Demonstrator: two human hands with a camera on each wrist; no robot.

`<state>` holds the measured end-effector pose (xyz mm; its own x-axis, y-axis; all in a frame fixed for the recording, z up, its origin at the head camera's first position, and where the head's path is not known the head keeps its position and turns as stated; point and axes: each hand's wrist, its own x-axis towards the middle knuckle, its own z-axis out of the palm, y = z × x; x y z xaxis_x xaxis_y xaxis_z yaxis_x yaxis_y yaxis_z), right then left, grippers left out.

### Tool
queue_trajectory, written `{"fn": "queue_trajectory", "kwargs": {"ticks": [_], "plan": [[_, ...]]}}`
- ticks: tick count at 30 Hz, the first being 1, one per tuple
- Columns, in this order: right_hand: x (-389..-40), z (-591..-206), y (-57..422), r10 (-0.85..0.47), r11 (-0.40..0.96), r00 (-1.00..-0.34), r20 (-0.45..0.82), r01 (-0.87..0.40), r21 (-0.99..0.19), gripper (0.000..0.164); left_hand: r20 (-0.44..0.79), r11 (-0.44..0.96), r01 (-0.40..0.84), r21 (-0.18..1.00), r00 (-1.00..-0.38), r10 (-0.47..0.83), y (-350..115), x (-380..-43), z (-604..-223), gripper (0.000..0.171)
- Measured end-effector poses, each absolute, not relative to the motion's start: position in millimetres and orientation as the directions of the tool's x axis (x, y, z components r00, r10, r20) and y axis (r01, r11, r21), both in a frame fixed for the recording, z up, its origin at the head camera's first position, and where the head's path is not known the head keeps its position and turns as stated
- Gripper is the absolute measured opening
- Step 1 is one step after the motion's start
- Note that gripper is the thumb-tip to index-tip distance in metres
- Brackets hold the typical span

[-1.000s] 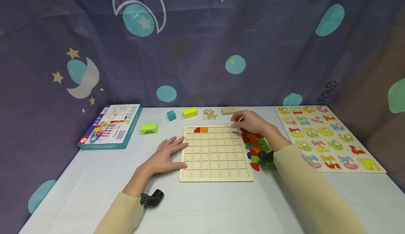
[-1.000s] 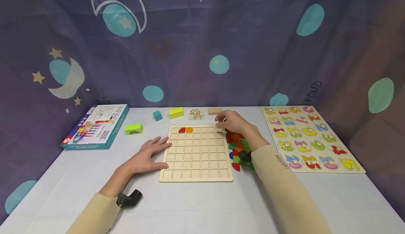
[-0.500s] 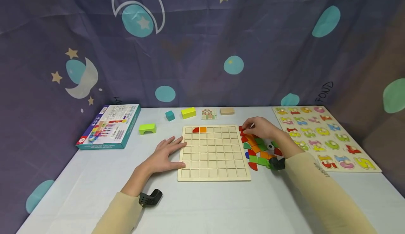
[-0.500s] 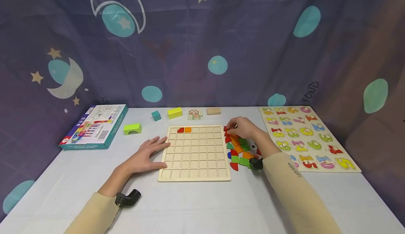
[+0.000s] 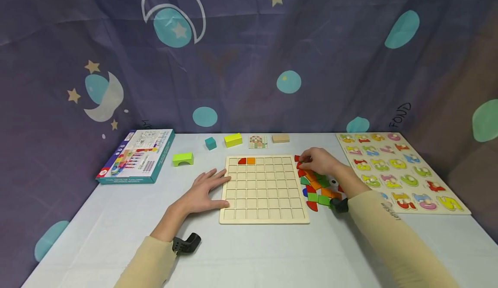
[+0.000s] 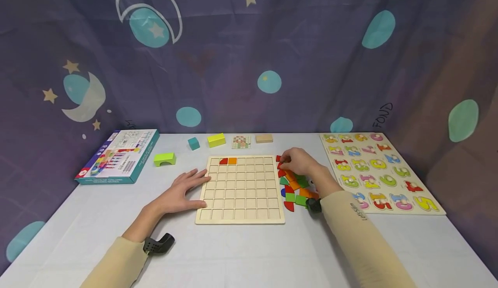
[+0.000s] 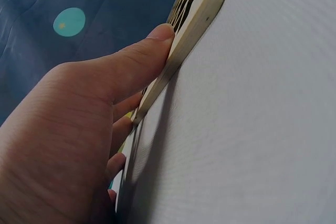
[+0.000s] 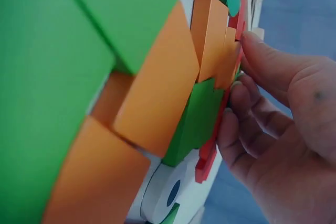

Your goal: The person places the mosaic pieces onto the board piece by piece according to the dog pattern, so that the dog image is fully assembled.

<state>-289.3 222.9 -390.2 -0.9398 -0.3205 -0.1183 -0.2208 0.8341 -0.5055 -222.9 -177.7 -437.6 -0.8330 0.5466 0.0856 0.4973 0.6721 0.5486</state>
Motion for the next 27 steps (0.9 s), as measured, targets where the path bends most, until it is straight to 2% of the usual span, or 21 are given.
{"fn": "queue_trajectory", "kwargs": {"ticks": [6, 20, 27], "plan": [[-289.2, -391.0, 218.8, -0.309, 0.834, -0.943, -0.125, -0.205, -0.512, 0.016, 0.089, 0.673, 0.501, 0.545, -0.832, 0.547, -177.8, -223.7, -438.0, 0.079], [-285.4, -388.1, 215.9, -0.323, 0.78, -0.945, -0.049, -0.237, -0.579, 0.005, 0.087, 0.677, 0.502, 0.538, -0.832, 0.548, -178.2, -224.4, -438.6, 0.08], [-287.6, -384.6, 207.4, -0.344, 0.75, -0.939, 0.002, -0.276, -0.601, 0.009, 0.077, 0.684, 0.497, 0.534, -0.834, 0.546, -178.6, -224.4, -438.6, 0.08]]}}
